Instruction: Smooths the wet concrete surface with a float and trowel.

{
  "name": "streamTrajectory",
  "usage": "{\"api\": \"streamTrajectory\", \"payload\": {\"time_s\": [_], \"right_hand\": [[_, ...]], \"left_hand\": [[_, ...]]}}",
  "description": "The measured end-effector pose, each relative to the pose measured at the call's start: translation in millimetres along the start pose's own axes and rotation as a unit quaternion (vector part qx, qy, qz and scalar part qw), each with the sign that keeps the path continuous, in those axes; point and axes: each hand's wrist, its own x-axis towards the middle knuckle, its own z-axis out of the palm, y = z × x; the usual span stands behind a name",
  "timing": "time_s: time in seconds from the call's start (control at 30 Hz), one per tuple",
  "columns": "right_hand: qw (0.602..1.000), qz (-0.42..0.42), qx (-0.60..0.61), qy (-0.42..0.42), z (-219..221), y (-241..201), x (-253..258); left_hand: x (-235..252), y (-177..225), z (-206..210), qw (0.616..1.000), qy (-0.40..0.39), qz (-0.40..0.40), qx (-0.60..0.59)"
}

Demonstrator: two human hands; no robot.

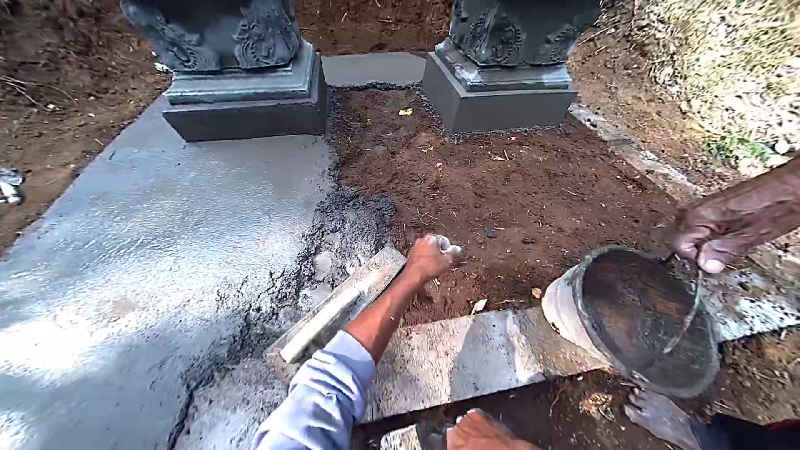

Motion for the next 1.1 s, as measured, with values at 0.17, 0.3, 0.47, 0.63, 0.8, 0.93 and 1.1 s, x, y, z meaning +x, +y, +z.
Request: {"api": "streamTrajectory", "payload": {"time_s": [0.17,0.3,0.47,0.63,0.8,0.93,1.1], "right_hand": [[1.0,-0.015,-0.017,0.01,0,-3,4],[0.999,-0.015,-0.029,0.004,2,-8,9],[0.999,-0.022,-0.023,0.02,10,-10,12],[0.999,0.0,-0.021,0.025,8,-16,13],[0.999,0.029,-0.022,0.012,11,-13,16],[0.999,0.043,-0.028,-0.003,15,-10,18],[0.999,0.036,-0.032,-0.007,21,-11,18]], "left_hand": [[-31,-70,-92,0.954,0.254,-0.083,-0.135],[-69,-132,-129,0.942,0.305,-0.134,-0.046],[-98,-160,-124,0.924,0.332,-0.158,0.109],[-106,-177,-133,0.936,0.307,-0.143,0.093],[-102,-186,-141,0.945,0.267,-0.162,0.093],[-100,-187,-140,0.956,0.213,-0.169,0.114],[-98,-189,-135,0.959,0.184,-0.169,0.131]]}}
